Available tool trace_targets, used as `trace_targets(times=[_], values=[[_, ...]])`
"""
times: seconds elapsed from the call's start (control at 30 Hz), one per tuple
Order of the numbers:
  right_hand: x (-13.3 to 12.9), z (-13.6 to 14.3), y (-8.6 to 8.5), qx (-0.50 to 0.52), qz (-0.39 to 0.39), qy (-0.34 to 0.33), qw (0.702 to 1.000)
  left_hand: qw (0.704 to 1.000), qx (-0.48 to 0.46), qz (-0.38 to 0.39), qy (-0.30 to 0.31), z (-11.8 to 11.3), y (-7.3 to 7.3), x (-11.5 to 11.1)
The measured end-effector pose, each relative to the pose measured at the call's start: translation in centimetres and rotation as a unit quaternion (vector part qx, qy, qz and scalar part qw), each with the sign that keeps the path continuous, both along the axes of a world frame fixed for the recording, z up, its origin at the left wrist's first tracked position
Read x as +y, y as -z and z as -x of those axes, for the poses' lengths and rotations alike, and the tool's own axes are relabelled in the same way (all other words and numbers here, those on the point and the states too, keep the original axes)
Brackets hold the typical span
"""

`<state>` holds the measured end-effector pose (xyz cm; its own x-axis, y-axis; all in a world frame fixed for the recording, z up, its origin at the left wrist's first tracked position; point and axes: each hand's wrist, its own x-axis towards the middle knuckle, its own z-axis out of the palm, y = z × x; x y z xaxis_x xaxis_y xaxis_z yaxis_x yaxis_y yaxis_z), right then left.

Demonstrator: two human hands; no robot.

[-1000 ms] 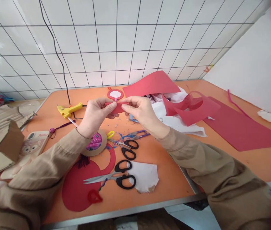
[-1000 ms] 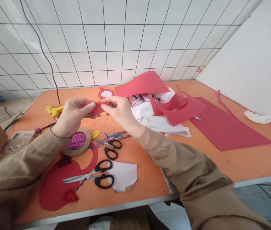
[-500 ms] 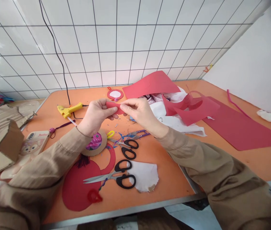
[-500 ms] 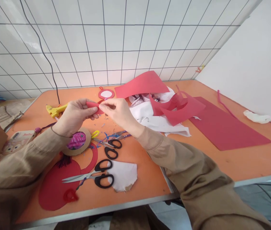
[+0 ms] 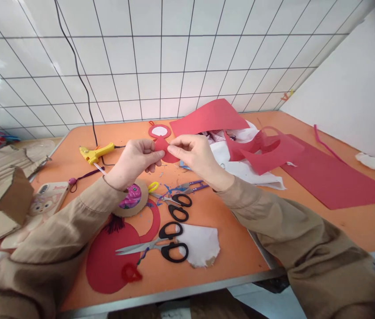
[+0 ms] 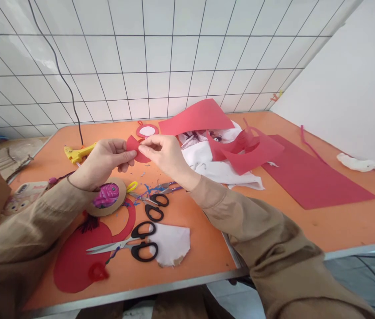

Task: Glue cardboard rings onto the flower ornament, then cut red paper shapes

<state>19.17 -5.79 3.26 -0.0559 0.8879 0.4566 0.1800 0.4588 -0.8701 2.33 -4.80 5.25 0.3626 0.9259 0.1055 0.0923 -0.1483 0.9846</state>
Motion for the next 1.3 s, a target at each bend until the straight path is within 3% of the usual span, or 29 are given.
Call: trace_targets(times=[0.13,0.27,0.37,0.67,0.9,1.13,1.3], values=[[-0.1,0.2,0.1,0.050,0.015,0.013,0.999,1.000,0.001,-0.014,0.014,-0.1,-0.1,-0.3],[-0.2,0.3,0.1,0.060,0.051,-0.023,0.997,0.999,0.017,-0.029,0.003,-0.3,0.0,-0.4],[-0.2,0.1,-0.1,0.030,0.033,-0.043,0.998,0.998,0.038,-0.048,-0.004,-0.1,-0.2,-0.5],[-0.5,0.2,-0.2,0.074,0.048,-0.048,0.995,0.999,0.010,-0.047,-0.017,-0.3,-0.8,-0.7],[-0.4,0.3,-0.1,0.110,0.012,-0.042,0.993,1.000,-0.004,-0.012,0.012,-0.2,-0.5,-0.7],[-0.4,-0.4,-0.8,0.010,-0.074,0.013,0.997,0.986,0.074,-0.145,-0.041,0.0,-0.5,-0.8],[-0.7,-0.3,-0.9,0.032,-0.047,0.023,0.998,0.998,0.016,-0.061,0.006,-0.2,-0.6,-1.0]])
